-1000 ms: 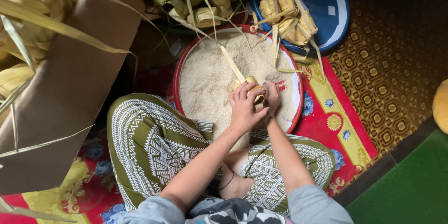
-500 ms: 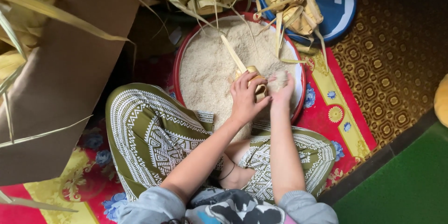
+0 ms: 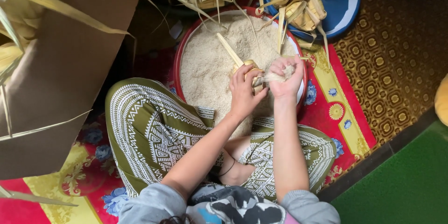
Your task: Filling woven palm leaf pouches with rice to prepare traditional food
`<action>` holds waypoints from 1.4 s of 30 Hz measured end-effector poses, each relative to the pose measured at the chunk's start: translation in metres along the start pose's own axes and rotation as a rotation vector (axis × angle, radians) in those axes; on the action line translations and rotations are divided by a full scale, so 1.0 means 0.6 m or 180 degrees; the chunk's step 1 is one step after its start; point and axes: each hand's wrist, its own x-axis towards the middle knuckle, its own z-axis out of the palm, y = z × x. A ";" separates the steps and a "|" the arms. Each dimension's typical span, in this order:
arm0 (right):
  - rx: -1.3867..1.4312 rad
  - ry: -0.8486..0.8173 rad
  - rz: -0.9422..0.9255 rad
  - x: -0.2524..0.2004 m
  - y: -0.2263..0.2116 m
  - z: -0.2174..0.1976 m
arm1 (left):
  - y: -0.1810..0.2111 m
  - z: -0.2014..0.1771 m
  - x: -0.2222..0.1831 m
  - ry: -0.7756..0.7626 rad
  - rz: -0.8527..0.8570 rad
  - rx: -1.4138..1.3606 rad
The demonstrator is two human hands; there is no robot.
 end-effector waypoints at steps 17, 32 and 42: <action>-0.4604 0.1676 -0.0544 0.047 0.045 -0.202 | 0.016 -0.015 0.000 -0.0048 -0.0025 -0.0035; -0.0548 0.0281 -0.0133 -0.008 -0.031 -0.037 | 0.006 -0.004 -0.002 -0.0042 -0.0029 -0.0057; -0.0755 0.0113 0.0013 0.020 -0.018 -0.029 | 0.011 -0.011 -0.002 0.0001 -0.0031 -0.0036</action>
